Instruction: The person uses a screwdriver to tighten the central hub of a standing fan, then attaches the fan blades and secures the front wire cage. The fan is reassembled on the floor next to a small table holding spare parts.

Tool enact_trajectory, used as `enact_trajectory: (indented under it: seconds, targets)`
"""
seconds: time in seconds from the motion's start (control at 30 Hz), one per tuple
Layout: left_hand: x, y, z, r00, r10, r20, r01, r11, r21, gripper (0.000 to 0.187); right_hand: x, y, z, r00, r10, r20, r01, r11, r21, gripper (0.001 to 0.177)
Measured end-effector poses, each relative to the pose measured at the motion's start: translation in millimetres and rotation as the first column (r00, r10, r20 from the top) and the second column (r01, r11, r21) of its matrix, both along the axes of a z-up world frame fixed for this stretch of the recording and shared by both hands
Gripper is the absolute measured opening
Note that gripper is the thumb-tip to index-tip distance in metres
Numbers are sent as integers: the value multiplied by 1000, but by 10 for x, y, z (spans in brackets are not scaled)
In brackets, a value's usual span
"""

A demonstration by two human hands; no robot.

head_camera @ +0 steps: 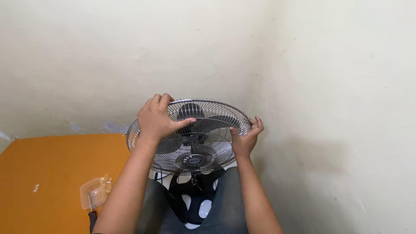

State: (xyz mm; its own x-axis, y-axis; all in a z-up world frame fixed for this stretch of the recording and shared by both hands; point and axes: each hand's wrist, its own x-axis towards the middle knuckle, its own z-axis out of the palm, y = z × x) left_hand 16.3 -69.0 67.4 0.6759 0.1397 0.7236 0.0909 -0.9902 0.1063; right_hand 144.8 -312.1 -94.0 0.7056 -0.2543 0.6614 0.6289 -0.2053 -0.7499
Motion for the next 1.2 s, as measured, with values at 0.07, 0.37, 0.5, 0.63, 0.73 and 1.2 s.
enact_trajectory:
  seconds: [0.07,0.37,0.5,0.63,0.73,1.2]
  targets:
    - [-17,-25,-3,1000,20,-5,-20,1000,-18,92,26,-36,-42,1000,-4,3,5,999,-48,104]
    - [-30,-76,26,997,68,-36,-69,998,-12,89,115,-188,-27,997,-63,40,73,942,-327,83]
    - [-28,-90,30,998,62,-16,-62,998,5,90,63,-287,82,996,-80,39,89,887,-454,87]
    - [-35,-128,33,997,47,-63,-47,999,10,92,-68,-192,290,982,-182,-56,113,795,-596,95]
    - [6,-160,36,991,26,-128,-27,1000,-12,92,-200,48,536,922,-356,153,351,599,-720,96]
    - [-190,335,-43,935,-349,63,353,933,-73,82,-556,944,1870,994,49,99,40,676,-736,51]
